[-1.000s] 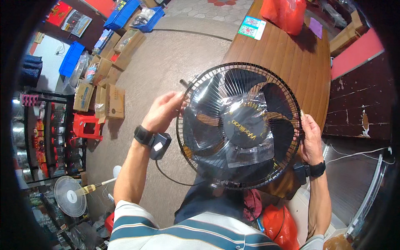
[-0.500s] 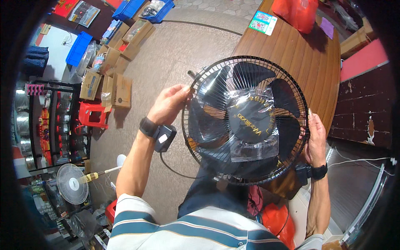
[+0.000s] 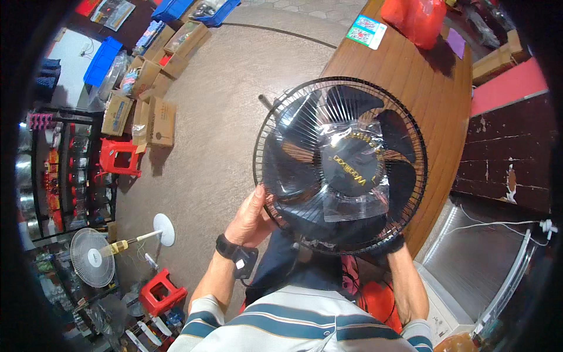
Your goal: The person handles a black electric fan, fits the front grill onto the housing, and secures the grill by tightening a screw with a screwdriver.
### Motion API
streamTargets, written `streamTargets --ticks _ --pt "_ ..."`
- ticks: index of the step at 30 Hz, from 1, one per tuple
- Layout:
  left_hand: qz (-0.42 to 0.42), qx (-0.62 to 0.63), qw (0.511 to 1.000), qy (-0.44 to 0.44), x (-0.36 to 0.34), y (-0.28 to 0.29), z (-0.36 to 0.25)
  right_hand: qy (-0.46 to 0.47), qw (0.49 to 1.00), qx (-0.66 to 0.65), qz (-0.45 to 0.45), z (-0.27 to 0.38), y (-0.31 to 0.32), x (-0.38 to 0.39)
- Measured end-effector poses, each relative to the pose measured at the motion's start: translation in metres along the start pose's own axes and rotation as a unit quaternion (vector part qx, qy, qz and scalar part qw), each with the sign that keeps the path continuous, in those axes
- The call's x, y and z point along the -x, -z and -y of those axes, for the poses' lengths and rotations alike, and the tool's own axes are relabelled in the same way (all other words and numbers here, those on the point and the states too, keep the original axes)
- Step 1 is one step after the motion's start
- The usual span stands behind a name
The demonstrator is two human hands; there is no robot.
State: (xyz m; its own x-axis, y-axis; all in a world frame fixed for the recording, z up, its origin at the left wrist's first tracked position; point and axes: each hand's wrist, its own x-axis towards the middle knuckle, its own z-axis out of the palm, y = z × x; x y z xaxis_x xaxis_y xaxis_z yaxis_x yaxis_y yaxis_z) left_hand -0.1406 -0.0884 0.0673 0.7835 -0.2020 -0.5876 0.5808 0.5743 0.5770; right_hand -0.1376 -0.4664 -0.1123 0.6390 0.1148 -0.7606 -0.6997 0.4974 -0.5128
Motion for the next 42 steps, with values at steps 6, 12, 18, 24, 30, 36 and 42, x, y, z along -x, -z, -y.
streamTargets --ticks 6,12,18,24,30,36,42 --pt "0.041 0.008 0.999 -0.034 -0.005 0.001 0.010 -0.026 1.000 -0.010 0.011 -0.027 -0.021 -0.023" --pt "0.027 0.044 0.998 -0.036 -0.009 -0.018 0.004 -0.025 1.000 -0.018 0.005 -0.028 -0.024 -0.029" --pt "0.018 0.052 0.998 -0.040 -0.011 -0.009 0.003 0.003 1.000 -0.016 -0.002 0.005 -0.020 -0.033" --pt "-0.015 0.046 0.997 -0.052 -0.017 -0.015 0.004 0.010 1.000 -0.020 -0.014 0.014 -0.014 -0.033" --pt "-0.033 0.039 0.996 -0.072 -0.019 -0.025 0.006 -0.006 1.000 -0.024 -0.008 0.000 -0.017 -0.026" --pt "-0.052 0.099 0.991 -0.077 -0.037 -0.002 -0.019 -0.021 0.999 -0.029 0.005 -0.011 -0.050 -0.037" --pt "0.001 0.113 0.991 -0.068 -0.048 0.019 -0.045 -0.008 0.999 -0.031 0.009 0.001 -0.084 -0.051"
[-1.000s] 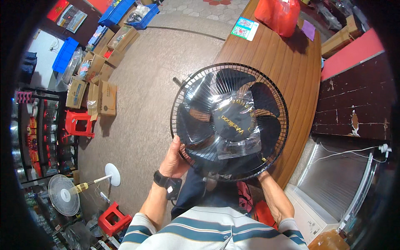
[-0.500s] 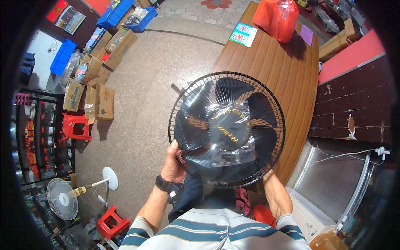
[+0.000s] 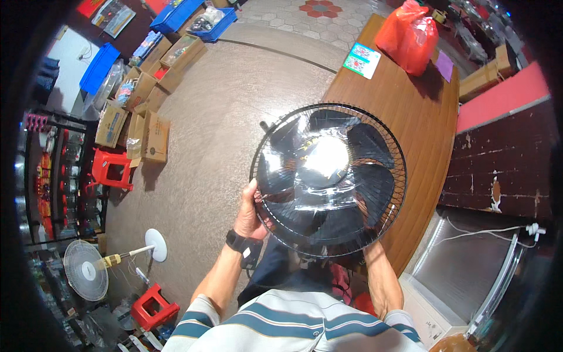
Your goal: The person handles a black electric fan, fits the front grill onto the housing, and secures the grill by tightening a screw with a screwdriver.
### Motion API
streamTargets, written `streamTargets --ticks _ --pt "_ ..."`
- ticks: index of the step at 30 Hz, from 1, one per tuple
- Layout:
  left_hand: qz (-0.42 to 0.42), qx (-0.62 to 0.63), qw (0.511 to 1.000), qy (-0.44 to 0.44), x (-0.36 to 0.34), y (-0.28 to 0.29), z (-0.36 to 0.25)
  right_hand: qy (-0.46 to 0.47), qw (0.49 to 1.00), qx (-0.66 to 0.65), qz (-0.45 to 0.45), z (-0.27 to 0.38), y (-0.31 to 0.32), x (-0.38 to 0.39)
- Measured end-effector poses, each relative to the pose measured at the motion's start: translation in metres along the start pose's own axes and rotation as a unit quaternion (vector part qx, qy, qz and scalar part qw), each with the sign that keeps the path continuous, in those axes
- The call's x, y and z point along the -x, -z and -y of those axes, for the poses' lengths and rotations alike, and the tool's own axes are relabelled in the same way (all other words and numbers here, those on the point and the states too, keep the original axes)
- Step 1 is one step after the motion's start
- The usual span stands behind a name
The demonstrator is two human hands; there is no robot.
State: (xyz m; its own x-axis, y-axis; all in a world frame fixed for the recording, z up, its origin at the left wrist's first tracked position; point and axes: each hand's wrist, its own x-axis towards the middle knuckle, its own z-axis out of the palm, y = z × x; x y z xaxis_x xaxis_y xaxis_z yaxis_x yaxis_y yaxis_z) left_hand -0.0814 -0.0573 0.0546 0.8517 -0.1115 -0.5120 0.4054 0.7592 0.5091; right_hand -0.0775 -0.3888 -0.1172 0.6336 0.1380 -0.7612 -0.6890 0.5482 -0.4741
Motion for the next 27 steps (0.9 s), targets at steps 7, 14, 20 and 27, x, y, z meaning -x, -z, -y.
streamTargets --ticks 7,14,20,27 --pt "0.017 0.035 0.999 0.018 0.005 0.017 -0.019 0.022 1.000 -0.007 0.010 0.000 -0.030 0.015" --pt "0.095 0.088 0.991 0.036 0.028 -0.019 -0.047 0.084 0.996 -0.026 0.025 0.036 -0.057 0.079" --pt "0.154 0.174 0.968 0.095 0.061 -0.077 -0.059 0.159 0.986 -0.049 0.033 0.066 -0.085 0.175" --pt "0.224 0.222 0.942 0.114 0.096 -0.108 -0.079 0.237 0.966 -0.078 0.064 0.082 -0.126 0.267"
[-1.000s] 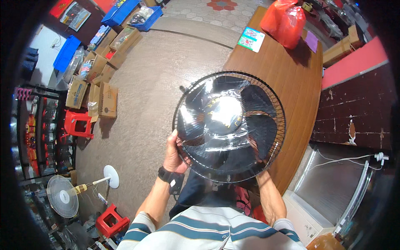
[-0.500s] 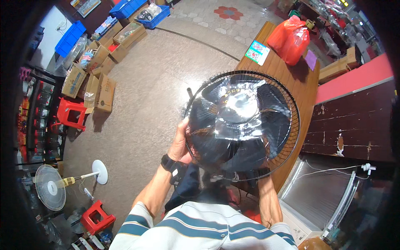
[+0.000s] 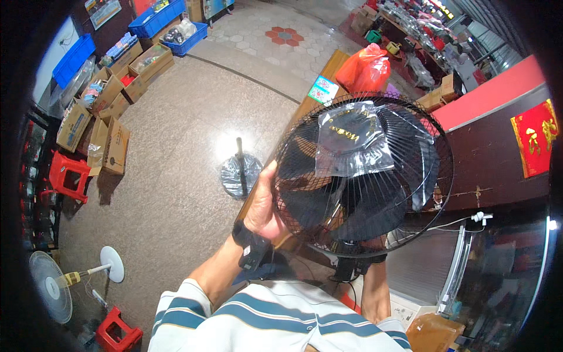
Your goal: The person handles a black electric fan, fits the front grill onto the housing, and secures the grill by tightening a screw with a screwdriver.
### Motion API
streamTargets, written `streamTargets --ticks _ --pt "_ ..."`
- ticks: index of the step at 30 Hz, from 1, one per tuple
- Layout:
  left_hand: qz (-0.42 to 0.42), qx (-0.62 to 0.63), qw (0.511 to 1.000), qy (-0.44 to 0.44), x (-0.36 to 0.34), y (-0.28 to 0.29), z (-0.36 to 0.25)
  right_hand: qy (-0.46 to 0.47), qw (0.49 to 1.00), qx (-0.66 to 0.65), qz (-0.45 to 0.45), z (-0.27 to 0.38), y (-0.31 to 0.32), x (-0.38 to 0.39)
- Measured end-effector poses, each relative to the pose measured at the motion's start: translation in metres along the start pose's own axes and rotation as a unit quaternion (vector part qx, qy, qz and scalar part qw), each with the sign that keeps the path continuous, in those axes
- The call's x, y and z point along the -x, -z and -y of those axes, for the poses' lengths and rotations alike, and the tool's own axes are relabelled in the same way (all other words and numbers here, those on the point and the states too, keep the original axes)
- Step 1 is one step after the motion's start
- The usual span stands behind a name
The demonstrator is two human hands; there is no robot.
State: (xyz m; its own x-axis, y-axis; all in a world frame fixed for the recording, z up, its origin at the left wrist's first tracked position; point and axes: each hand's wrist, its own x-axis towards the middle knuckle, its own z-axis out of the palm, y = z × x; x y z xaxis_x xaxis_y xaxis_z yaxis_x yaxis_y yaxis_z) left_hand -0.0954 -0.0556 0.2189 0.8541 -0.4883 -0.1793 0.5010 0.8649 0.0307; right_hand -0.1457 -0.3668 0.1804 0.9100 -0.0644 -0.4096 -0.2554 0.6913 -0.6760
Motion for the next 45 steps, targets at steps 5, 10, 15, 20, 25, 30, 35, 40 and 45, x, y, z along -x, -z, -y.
streamTargets --ticks 5,10,15,20,25,30,35,40,45 --pt "0.024 0.020 0.999 -0.007 0.048 -0.016 -0.026 0.006 0.998 -0.032 0.058 -0.012 -0.044 0.013" --pt "0.068 0.061 0.995 -0.031 0.109 0.000 -0.049 -0.040 0.988 -0.063 0.138 -0.037 -0.090 0.010" --pt "-0.041 -0.043 0.987 -0.149 0.188 -0.005 -0.054 -0.036 0.987 0.058 0.146 -0.080 -0.133 0.018" --pt "-0.044 -0.141 0.960 -0.239 0.261 -0.015 -0.060 -0.153 0.957 -0.086 0.231 -0.111 -0.195 0.055" --pt "-0.014 -0.194 0.935 -0.296 0.312 -0.029 -0.073 -0.186 0.939 -0.087 0.278 -0.124 -0.247 0.085" --pt "-0.002 -0.180 0.933 -0.312 0.348 -0.036 -0.101 -0.168 0.941 -0.098 0.276 -0.136 -0.292 0.106" --pt "-0.085 -0.216 0.923 -0.308 0.373 -0.031 -0.126 -0.224 0.919 -0.095 0.311 -0.143 -0.322 0.121" --pt "-0.034 -0.184 0.933 -0.306 0.393 -0.024 -0.144 -0.205 0.923 -0.055 0.323 -0.148 -0.349 0.143" --pt "-0.017 -0.177 0.940 -0.291 0.401 -0.014 -0.163 -0.234 0.915 -0.094 0.315 -0.159 -0.363 0.145"
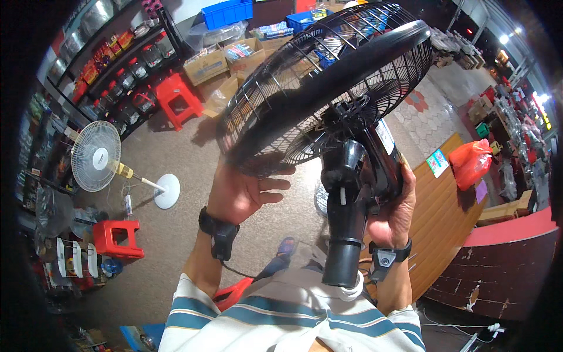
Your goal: The person handles a black electric fan, fits the front grill onto the housing, and secures the grill by tightening a screw with a screwdriver.
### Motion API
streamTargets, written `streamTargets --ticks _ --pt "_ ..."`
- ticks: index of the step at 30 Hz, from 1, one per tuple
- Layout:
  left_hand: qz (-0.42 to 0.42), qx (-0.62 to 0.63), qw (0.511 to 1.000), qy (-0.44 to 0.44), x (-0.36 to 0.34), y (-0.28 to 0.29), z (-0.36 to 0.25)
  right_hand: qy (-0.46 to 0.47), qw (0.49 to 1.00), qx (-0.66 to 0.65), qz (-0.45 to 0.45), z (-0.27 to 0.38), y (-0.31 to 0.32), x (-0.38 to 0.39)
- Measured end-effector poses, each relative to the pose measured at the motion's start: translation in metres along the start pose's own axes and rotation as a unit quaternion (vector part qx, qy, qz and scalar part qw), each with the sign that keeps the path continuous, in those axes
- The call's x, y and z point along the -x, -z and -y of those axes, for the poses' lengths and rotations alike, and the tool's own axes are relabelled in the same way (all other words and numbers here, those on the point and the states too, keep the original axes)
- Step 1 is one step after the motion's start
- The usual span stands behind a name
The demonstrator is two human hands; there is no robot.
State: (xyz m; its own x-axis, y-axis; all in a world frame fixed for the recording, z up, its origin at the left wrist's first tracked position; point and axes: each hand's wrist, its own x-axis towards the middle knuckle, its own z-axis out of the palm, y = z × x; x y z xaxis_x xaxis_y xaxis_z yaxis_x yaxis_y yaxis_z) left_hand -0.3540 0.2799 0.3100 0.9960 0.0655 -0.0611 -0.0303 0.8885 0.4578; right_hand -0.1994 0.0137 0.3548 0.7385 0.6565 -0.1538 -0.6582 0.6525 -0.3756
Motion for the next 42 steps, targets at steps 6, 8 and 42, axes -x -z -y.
streamTargets --ticks 6,8,42 --pt "-0.069 -0.041 0.996 -0.036 -0.001 -0.003 0.000 -0.004 1.000 0.004 0.006 -0.005 -0.001 -0.005" --pt "-0.065 -0.029 0.997 -0.022 0.000 -0.002 -0.002 -0.008 1.000 0.006 0.007 -0.006 -0.003 -0.005" --pt "-0.074 -0.092 0.985 -0.124 -0.009 0.025 0.004 -0.049 0.996 0.000 -0.071 -0.014 0.032 0.004"
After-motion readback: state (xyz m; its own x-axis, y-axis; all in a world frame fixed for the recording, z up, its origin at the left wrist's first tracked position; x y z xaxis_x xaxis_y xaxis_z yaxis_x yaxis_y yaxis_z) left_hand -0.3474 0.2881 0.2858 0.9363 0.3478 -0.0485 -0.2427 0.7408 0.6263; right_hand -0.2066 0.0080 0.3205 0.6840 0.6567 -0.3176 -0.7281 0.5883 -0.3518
